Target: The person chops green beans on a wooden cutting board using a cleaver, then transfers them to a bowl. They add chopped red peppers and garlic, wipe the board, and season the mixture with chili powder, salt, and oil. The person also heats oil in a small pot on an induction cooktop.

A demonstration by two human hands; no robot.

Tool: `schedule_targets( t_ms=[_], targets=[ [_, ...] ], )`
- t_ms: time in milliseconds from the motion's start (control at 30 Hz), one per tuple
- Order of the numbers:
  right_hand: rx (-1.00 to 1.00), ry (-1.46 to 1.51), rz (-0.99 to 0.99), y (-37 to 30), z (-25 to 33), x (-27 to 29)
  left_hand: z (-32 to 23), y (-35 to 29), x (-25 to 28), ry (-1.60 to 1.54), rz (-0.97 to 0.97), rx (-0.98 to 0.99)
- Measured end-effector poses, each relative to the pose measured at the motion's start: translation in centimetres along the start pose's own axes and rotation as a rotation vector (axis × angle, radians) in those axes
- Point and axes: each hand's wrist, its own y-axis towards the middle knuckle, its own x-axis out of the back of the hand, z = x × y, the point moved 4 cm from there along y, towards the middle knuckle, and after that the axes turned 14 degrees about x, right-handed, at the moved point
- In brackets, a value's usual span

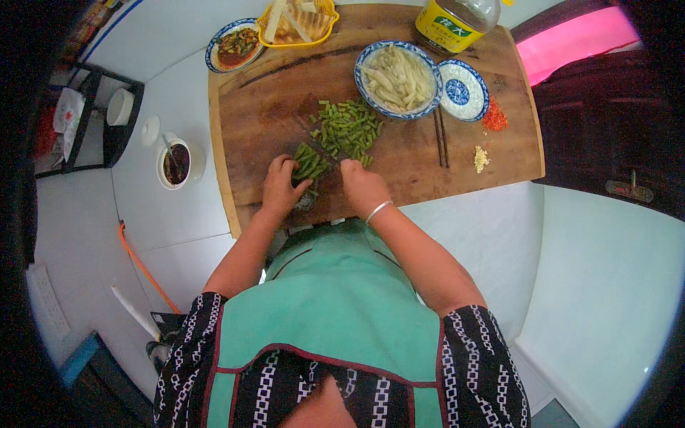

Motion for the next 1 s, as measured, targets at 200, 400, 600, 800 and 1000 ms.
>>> schedule_targets(
  t_ms=[200, 400, 600, 800, 1000],
  targets=[
    [0.093, -0.061, 0.105, 0.5, 4.4, 2.2, -0.2, -0.2, 0.3, 0.023, 0.086, 0.078],
    [0.077, -0.040, -0.008, 0.0, 1.6, -2.2, 0.7, -0.5, 0.0, 0.040, 0.007, -0.038],
    [0.119, -0.018, 0.060, 0.3, 5.2, 1.6, 1.2, -1.4, 1.3, -0.007, 0.010, -0.037],
    [0.104, -0.022, 0.112, -0.1, 4.0, -2.6, 1.6, -1.7, 1.0, 0.053, 0.059, -0.004],
    [0.118, 0.001, 0.028, -0.2, 4.0, -2.0, 2.2, -2.7, 1.8, 0.047, 0.008, -0.031]
  ],
)
